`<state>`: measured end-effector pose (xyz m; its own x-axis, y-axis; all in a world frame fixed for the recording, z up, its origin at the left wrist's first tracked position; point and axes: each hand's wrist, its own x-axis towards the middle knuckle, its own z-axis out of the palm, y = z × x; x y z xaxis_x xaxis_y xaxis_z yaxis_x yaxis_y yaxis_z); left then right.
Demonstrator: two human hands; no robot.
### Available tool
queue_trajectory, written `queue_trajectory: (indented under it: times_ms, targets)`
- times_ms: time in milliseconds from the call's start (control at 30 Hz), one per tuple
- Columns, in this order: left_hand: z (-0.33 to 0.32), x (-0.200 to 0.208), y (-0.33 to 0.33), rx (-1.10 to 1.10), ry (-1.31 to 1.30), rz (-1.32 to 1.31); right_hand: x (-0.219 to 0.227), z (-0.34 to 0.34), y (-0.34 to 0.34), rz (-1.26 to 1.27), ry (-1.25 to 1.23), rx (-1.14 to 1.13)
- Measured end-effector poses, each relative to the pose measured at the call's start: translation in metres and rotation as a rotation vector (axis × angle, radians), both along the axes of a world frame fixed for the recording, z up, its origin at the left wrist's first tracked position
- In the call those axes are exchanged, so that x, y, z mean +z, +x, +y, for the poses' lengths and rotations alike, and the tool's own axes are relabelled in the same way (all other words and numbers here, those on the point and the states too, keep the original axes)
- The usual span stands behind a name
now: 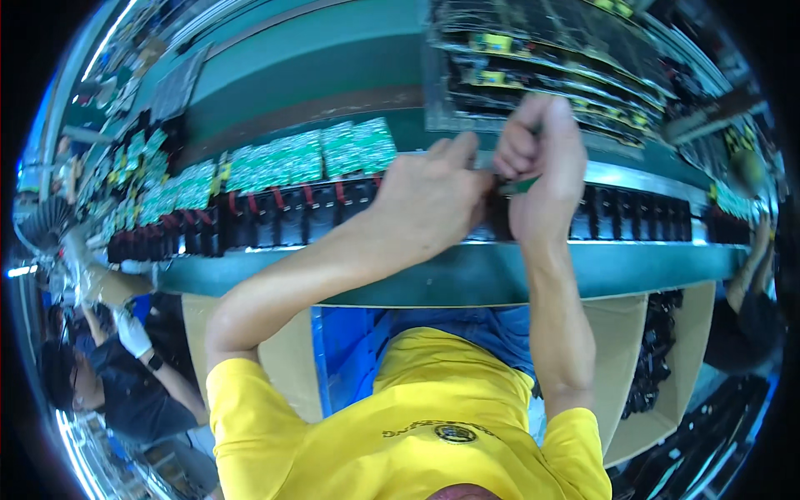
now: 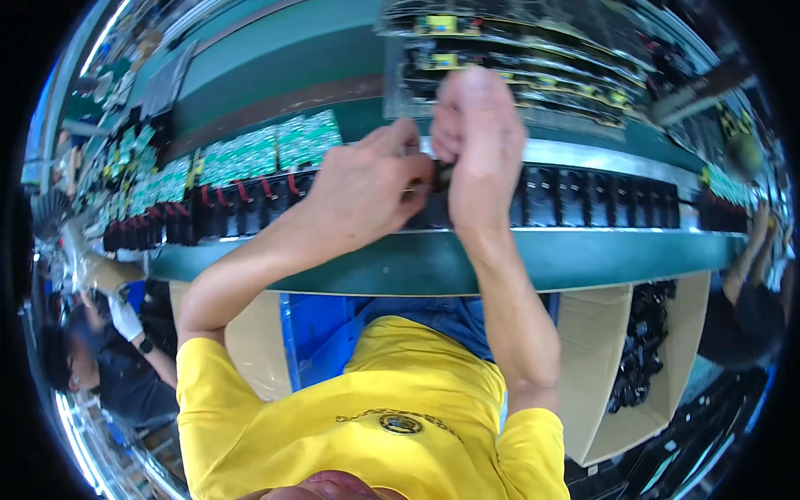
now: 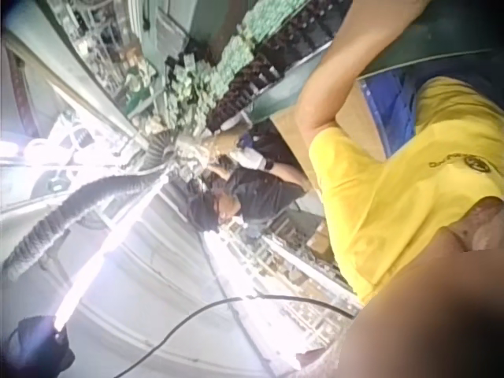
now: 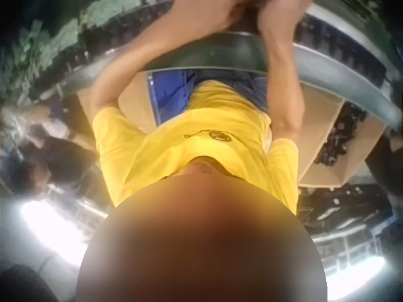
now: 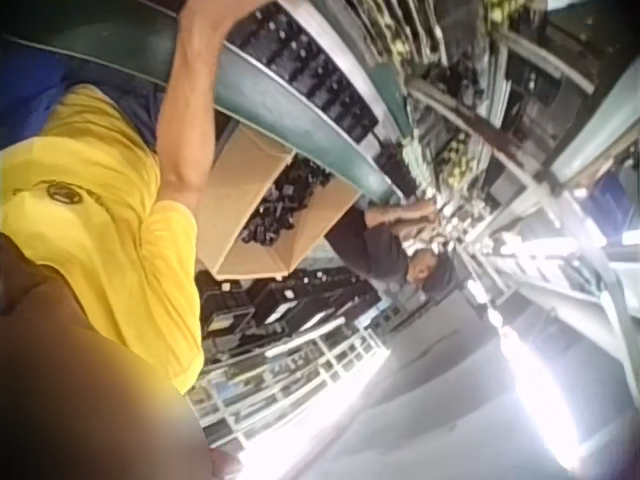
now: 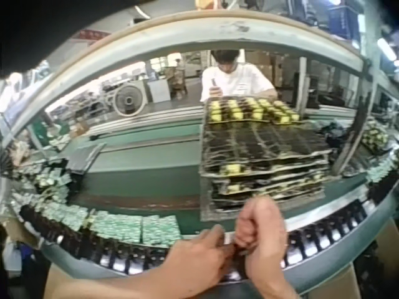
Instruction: The worker is assembling electronic components by placing circuit boards into housings on a conveyor line.
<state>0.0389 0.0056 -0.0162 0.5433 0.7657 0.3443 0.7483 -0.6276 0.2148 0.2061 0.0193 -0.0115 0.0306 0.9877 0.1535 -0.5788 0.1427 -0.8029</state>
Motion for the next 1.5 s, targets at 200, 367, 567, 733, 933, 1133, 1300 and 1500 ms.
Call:
queue_trajectory:
  times_ms: [200, 367, 567, 733, 933, 1133, 1300, 1500]
  targets:
    - [0.034, 0.064, -0.006, -0.134, -0.362, 0.267, 0.030, -0.080, 0.033, -1.025, 0.397, -0.209]
    - [0.054, 0.077, 0.009, -0.104, -0.334, 0.302, 0.000, -0.094, 0.040, -1.778, 0.496, -0.283]
    - [0.020, 0.027, 0.020, -0.179, 0.055, -0.005, -0.001, -0.096, 0.039, -1.830, 0.488, -0.288]
    - [-0.014, 0.027, -0.022, -0.099, -0.090, 0.138, 0.004, -0.106, 0.077, -1.656, 0.433, -0.445]
    - [-0.010, 0.046, -0.026, -0.146, -0.011, 0.222, 0.021, -0.111, 0.114, -1.506, 0.371, -0.494]
    - [0.124, 0.109, 0.111, -0.231, 0.342, -0.128, 0.025, -0.110, 0.133, -1.418, 0.368, -0.483]
    - [0.279, 0.109, 0.238, 0.063, 0.608, 0.063, 0.027, -0.104, 0.143, -1.353, 0.384, -0.503]
    - [0.334, 0.087, 0.296, 0.062, 0.472, 0.204, 0.018, -0.106, 0.174, -1.315, 0.257, -0.530]
